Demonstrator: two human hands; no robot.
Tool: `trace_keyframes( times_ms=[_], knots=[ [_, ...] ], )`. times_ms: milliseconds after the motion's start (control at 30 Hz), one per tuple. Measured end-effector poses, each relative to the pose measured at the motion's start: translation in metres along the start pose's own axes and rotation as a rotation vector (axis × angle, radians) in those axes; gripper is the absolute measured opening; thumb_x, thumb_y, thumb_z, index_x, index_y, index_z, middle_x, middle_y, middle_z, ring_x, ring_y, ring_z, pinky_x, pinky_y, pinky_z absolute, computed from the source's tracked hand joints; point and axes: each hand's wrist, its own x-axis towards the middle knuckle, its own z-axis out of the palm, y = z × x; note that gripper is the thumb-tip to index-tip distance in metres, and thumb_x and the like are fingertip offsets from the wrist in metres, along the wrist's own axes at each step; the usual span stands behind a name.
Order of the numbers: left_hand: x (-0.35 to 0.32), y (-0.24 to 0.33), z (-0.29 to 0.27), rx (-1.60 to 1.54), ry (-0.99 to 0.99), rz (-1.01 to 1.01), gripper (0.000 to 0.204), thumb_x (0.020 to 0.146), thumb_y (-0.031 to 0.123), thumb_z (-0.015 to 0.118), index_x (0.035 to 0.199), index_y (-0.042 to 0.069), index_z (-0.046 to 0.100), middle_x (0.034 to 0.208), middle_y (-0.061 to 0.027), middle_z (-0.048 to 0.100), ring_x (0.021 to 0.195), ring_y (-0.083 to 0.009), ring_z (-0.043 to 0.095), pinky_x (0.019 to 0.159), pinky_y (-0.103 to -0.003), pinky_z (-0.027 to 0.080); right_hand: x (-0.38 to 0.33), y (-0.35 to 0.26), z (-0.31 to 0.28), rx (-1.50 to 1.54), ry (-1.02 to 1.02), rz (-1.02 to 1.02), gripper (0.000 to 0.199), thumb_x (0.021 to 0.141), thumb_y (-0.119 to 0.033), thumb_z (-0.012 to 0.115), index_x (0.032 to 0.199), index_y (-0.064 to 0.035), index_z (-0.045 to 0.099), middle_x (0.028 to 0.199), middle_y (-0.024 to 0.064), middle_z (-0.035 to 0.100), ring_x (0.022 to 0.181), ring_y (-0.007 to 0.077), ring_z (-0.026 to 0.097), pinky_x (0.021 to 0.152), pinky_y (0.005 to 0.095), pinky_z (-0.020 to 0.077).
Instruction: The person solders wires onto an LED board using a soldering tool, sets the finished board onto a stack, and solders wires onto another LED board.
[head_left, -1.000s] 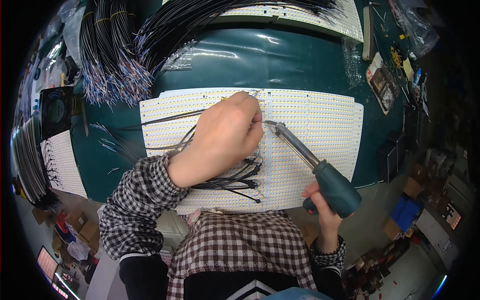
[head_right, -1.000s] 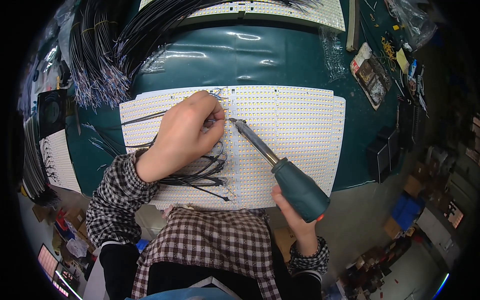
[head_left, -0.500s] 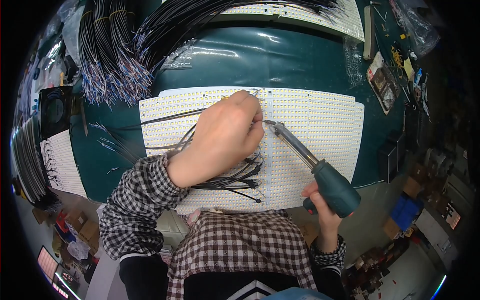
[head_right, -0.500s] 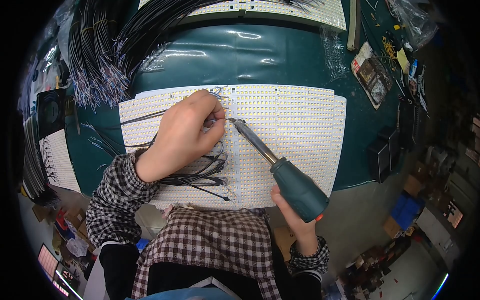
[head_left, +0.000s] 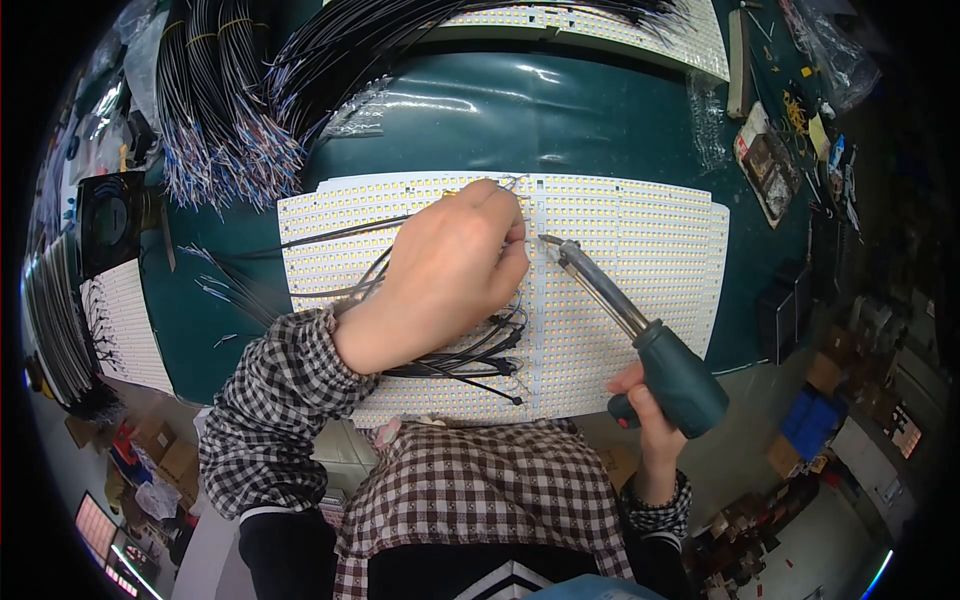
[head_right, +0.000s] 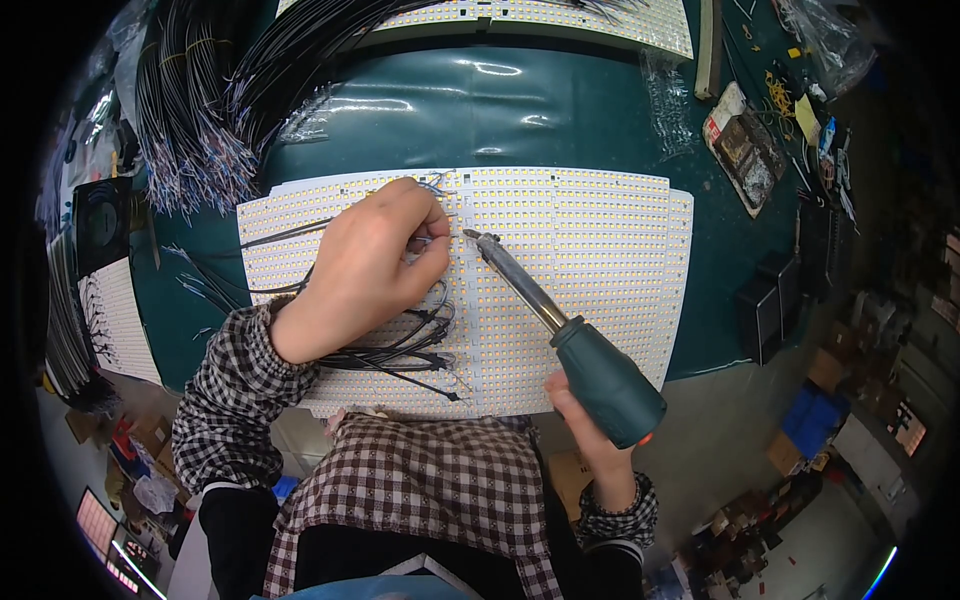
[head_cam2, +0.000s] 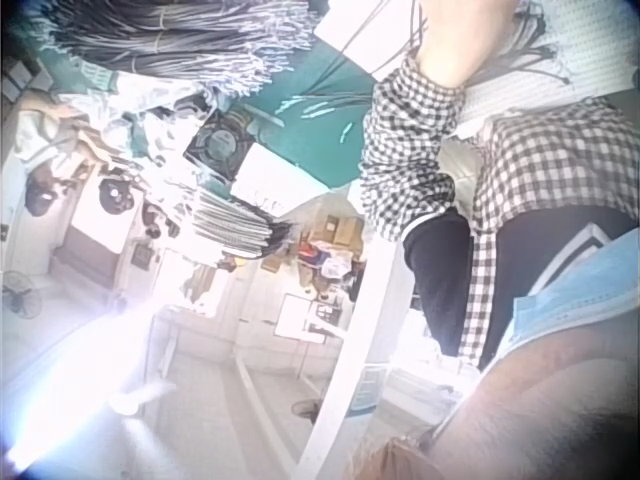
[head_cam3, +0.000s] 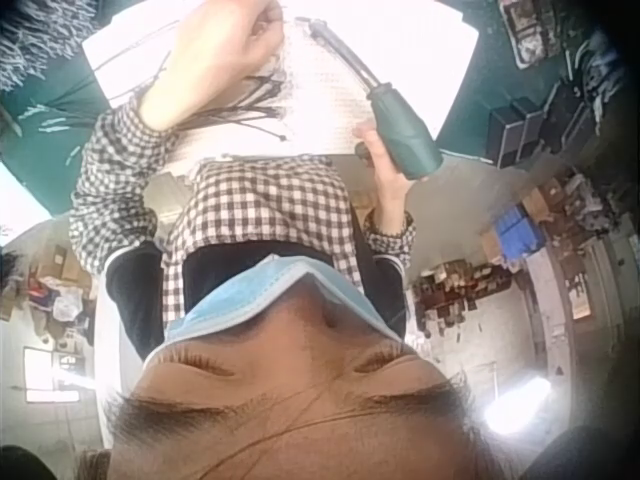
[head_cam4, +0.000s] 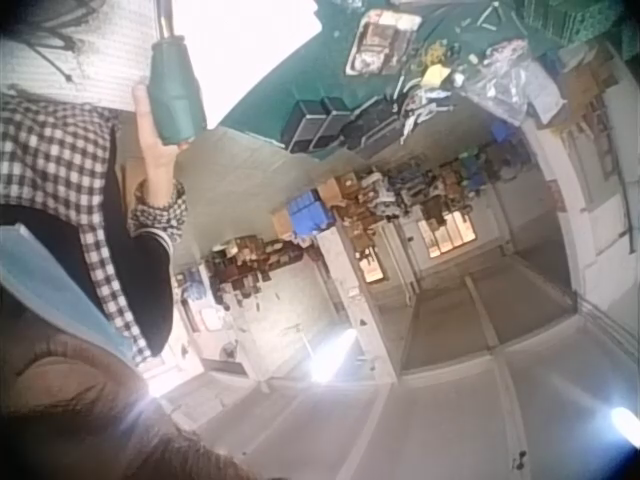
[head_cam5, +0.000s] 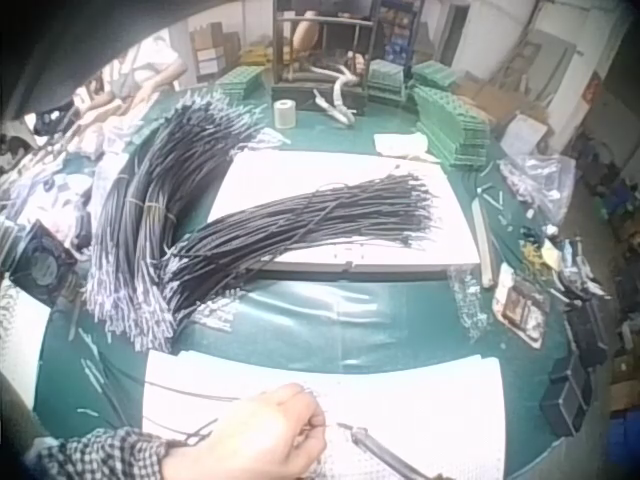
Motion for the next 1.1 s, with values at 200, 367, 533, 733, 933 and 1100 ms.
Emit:
trace_keyframes(
  times_ms=[200, 367, 533, 733, 933, 1100],
  knots=[
    [-0.001, 0.001, 0.001, 0.017, 0.009, -0.006, 0.007, 0.071, 0.006, 0.060, 0.074, 0.003, 0.054, 0.073, -0.0101, 0.053, 0.063, -0.0249, 0.055, 0.056, -0.033, 0.044, 0.003, -0.005, 0.001, 0.025, -0.004, -0.009, 0.016, 0.080, -0.009, 0.057, 0.083, 0.0058, 0.055, 0.076, 0.0131, 0.057, 0.068, 0.0220, 0.058, 0.065, 0.0333, 0.0484],
    [-0.027, 0.012, -0.006, 0.191, 0.309, 0.237, 0.014, 0.069, 0.007, 0.066, 0.076, 0.006, 0.054, 0.073, -0.0083, 0.052, 0.064, -0.0245, 0.054, 0.055, -0.033, 0.042, 0.004, -0.007, 0.002, 0.038, 0.053, -0.120, 0.021, 0.080, -0.014, 0.057, 0.084, 0.0063, 0.054, 0.074, 0.0140, 0.057, 0.068, 0.0224, 0.057, 0.064, 0.0332, 0.0481],
    [-0.058, 0.020, -0.023, 0.231, 0.075, 0.075, 0.021, 0.069, 0.008, 0.068, 0.086, 0.006, 0.056, 0.073, -0.0076, 0.050, 0.064, -0.0261, 0.052, 0.053, -0.035, 0.040, 0.009, -0.004, 0.000, 0.184, 0.030, -0.133, 0.020, 0.079, -0.010, 0.058, 0.089, 0.0065, 0.055, 0.074, 0.0131, 0.057, 0.069, 0.0217, 0.058, 0.065, 0.0339, 0.0498],
    [-0.056, 0.024, -0.015, 0.143, 0.051, 0.093, 0.019, 0.070, 0.008, 0.067, 0.086, 0.005, 0.057, 0.074, -0.0085, 0.053, 0.063, -0.0260, 0.054, 0.053, -0.034, 0.041, 0.004, -0.006, 0.000, 0.229, 0.041, -0.141, 0.016, 0.078, -0.004, 0.059, 0.090, 0.0061, 0.057, 0.079, 0.0128, 0.059, 0.071, 0.0214, 0.059, 0.067, 0.0351, 0.0518],
    [-0.048, 0.007, -0.022, 0.026, -0.020, 0.135, 0.012, 0.072, 0.003, 0.063, 0.084, 0.003, 0.059, 0.077, -0.0093, 0.056, 0.066, -0.0274, 0.057, 0.055, -0.033, 0.045, 0.003, -0.002, -0.006, 0.211, 0.046, -0.171, 0.014, 0.078, -0.004, 0.059, 0.089, 0.0059, 0.058, 0.080, 0.0126, 0.059, 0.073, 0.0214, 0.060, 0.066, 0.0342, 0.0526],
    [-0.043, 0.009, -0.026, 0.198, -0.007, 0.114, 0.014, 0.073, 0.001, 0.061, 0.087, 0.003, 0.058, 0.077, -0.0092, 0.054, 0.066, -0.0267, 0.057, 0.055, -0.033, 0.046, 0.003, 0.001, -0.008, 0.221, 0.044, -0.192, 0.014, 0.078, -0.004, 0.058, 0.089, 0.0059, 0.058, 0.082, 0.0126, 0.059, 0.074, 0.0220, 0.060, 0.063, 0.0331, 0.0530]
  ],
)
